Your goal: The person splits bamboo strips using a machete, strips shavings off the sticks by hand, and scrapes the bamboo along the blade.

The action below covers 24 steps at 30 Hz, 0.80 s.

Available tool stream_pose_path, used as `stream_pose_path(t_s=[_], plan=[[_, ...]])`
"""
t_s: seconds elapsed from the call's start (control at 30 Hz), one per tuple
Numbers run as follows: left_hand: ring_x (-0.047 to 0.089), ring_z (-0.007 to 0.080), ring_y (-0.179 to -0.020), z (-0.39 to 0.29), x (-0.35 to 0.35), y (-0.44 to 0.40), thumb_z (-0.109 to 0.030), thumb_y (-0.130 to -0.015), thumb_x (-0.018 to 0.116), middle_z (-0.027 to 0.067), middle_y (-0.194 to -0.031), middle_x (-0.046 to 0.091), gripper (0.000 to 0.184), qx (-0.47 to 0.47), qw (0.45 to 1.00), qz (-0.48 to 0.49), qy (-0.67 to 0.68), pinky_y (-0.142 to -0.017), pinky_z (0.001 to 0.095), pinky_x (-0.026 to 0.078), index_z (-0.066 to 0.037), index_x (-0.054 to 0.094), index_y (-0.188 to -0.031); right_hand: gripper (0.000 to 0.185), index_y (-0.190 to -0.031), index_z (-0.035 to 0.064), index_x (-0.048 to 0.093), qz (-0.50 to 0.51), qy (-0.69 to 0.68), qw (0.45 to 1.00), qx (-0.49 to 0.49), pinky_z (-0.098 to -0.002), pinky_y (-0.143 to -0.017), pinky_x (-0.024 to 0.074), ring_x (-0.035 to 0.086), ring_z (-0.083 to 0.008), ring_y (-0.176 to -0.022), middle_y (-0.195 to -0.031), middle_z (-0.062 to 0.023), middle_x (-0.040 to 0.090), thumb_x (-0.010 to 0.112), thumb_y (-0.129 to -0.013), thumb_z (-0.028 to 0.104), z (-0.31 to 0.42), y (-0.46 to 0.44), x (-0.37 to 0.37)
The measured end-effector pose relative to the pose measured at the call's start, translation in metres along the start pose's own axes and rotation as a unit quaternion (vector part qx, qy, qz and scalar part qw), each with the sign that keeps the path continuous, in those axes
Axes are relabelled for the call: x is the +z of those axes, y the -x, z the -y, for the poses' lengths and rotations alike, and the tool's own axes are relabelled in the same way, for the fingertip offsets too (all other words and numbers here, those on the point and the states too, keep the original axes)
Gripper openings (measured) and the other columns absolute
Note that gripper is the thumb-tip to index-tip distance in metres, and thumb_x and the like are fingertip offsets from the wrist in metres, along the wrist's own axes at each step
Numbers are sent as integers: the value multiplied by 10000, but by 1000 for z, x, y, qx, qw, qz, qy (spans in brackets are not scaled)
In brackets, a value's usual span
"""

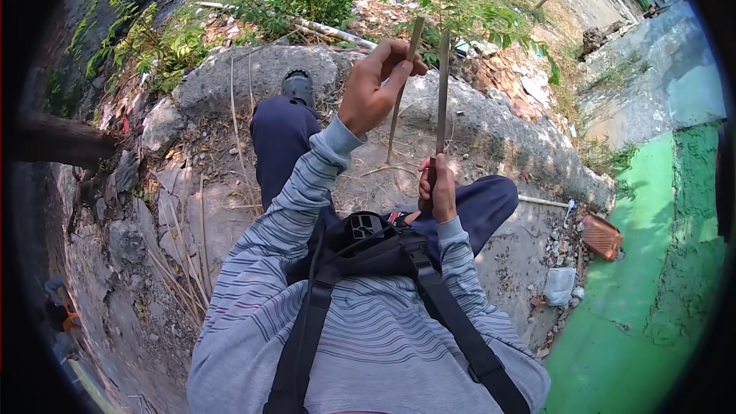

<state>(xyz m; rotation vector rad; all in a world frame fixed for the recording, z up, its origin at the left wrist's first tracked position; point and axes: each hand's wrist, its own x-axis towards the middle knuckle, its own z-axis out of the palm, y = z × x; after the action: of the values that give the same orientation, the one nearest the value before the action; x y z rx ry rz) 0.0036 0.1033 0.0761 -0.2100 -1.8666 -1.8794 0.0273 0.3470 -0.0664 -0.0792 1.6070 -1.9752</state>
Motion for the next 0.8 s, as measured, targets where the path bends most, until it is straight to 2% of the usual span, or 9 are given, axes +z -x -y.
stream_pose_path(t_s=[0.07, 0.1, 0.2, 0.23, 0.33, 0.43, 0.57, 0.63, 0.8], plan=[[664, 188, -980, 11, 3, -2, -74, -1036, 481, 96, -994, 668, 142, -10, 992, 9, 129, -936, 342, 526, -14, 562, -1136, 614, -898, 36, 550, 13, -7, 999, 35, -228, -382, 272, 356, -60, -398, -536, 25, 409, 405, -1047, 614, -14, 4, 3], [628, 170, -899, 13, 6, -4, -111, -1038, 441, 84, -943, 625, 142, -6, 988, 12, 151, -860, 335, 513, -42, 523, -1131, 632, -891, 41, 551, 12, -5, 998, 58, -227, -383, 271, 357, -62, -392, -527, 23, 409, 401, -1039, 636, -18, 5, 7], [576, 129, -800, 15, 10, -10, -112, -1038, 418, 64, -899, 613, 111, -44, 979, -11, 201, -763, 294, 489, -42, 493, -1081, 638, -880, 44, 553, 46, -3, 996, 80, -227, -384, 276, 362, -60, -396, -530, 23, 416, 394, -1038, 642, -26, 4, 18], [546, 117, -751, 15, 14, -12, -121, -1042, 395, 50, -864, 585, 102, -40, 981, -21, 189, -702, 275, 468, -58, 474, -1058, 646, -871, 46, 553, 56, 2, 995, 78, -226, -383, 280, 366, -59, -398, -530, 23, 420, 386, -1038, 648, -26, 3, 21], [535, 117, -741, 22, 15, -15, -146, -1048, 382, 35, -849, 560, 165, -17, 988, -4, 155, -713, 283, 469, -59, 494, -1132, 649, -868, 49, 553, 59, 6, 994, 92, -226, -384, 284, 375, -57, -403, -534, 24, 423, 378, -1038, 651, -22, -2, 33], [486, 81, -670, 29, 10, -20, -168, -1067, 410, -3, -792, 519, 171, -2, 981, 3, 196, -629, 246, 443, -46, 527, -1090, 642, -853, 67, 528, 49, -29, 992, 108, -221, -388, 292, 390, -59, -425, -552, 27, 416, 394, -1023, 671, -20, -10, 41], [466, 64, -651, 33, 12, -19, -270, -1097, 460, -22, -760, 497, 284, -33, 987, 3, 156, -626, 245, 435, -37, 588, -997, 629, -838, 87, 500, 65, -56, 987, 136, -221, -392, 294, 388, -62, -439, -564, 23, 410, 412, -1010, 686, -24, -15, 41], [444, 49, -627, 43, 18, -18, -339, -1087, 514, -30, -736, 479, 376, 25, 991, -65, 113, -584, 232, 413, -37, 606, -883, 626, -837, 87, 499, 71, -46, 986, 141, -222, -391, 292, 384, -61, -438, -565, 21, 412, 410, -1013, 681, -27, -13, 44], [432, 33, -543, 44, 32, -12, -296, -1074, 551, -33, -697, 496, 340, -1, 972, -169, 163, -471, 220, 343, -37, 590, -858, 600, -840, 86, 503, 67, -31, 988, 133, -223, -390, 288, 372, -65, -430, -561, 19, 403, 419, -1025, 650, -23, -22, 49]])
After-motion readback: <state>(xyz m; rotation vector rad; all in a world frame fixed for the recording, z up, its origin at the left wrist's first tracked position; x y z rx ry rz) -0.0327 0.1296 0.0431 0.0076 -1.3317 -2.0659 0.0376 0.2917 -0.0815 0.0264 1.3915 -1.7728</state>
